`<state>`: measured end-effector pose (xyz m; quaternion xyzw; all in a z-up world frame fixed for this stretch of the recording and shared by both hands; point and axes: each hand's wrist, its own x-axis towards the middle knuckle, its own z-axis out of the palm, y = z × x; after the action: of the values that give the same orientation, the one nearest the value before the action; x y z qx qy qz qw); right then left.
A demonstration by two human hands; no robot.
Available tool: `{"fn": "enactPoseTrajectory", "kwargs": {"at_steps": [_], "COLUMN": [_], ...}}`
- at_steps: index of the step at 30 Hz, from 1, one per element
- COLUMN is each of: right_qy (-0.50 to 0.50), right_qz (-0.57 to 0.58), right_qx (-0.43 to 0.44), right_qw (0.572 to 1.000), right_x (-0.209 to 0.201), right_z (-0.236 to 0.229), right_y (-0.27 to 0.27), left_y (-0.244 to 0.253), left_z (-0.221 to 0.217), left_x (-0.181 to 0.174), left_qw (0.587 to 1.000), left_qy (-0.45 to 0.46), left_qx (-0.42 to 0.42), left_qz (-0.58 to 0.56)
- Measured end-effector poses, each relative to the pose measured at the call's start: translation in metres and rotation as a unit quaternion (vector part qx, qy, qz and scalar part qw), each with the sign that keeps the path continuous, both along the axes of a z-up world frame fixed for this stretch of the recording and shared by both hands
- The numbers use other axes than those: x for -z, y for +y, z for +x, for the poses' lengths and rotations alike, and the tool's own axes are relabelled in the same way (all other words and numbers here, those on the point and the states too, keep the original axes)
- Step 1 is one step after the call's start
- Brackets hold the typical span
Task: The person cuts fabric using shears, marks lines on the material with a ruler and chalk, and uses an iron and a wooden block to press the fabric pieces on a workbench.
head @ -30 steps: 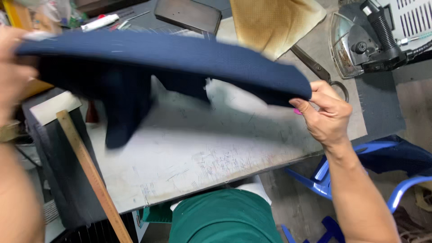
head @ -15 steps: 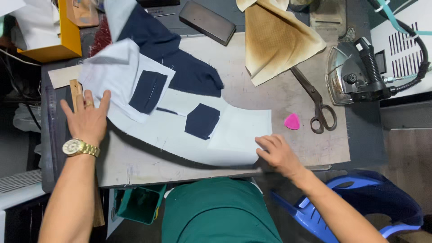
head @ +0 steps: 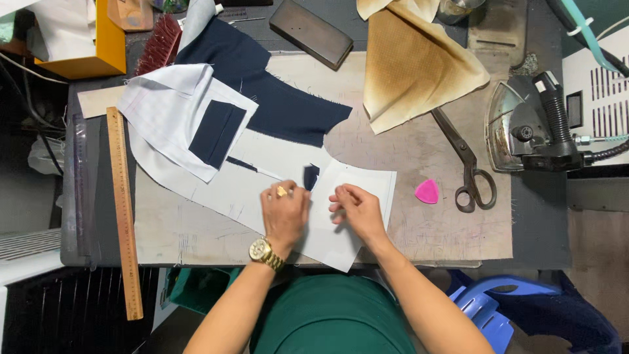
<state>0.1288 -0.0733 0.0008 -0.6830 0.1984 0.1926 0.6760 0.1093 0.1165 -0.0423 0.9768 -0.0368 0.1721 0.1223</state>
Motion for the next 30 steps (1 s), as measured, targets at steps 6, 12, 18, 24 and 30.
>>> {"fn": "enactPoseTrajectory", "kwargs": {"at_steps": [6,12,18,24,30], "right_qy": [0.059,0.012,-0.140,-0.023,0.046], "right_qz": [-0.010,-0.083,-0.334,-0.243,-0.311], "right_qx": [-0.063,-0.051,-0.169,-0.100,-0.186], "right_qw": [0.996,0.995,0.917,0.965,0.931], "right_x": [0.003,-0.005,0.004,0.034,0.007], "right_z": [0.031,0.038,0.031,0.026,0.027], "right_y": [0.014,0.017,0.041,0.022,0.009], "left_y": [-0.015,0.005,0.019,0.047,0.021], "left_z": [-0.012,0.016,0.020,0.038,0.030], "left_x": [-0.025,-0.028,-0.006,-0.017,-0.027], "left_qw": [0.986,0.991,0.987,0.986,0.993], "left_qy": [0.009,0.073,0.094,0.055,0.032], "left_qx": [0.089,0.006,0.059,-0.055,0.059], "left_qz": [-0.139,-0.116,-0.114,-0.151,-0.101]}}
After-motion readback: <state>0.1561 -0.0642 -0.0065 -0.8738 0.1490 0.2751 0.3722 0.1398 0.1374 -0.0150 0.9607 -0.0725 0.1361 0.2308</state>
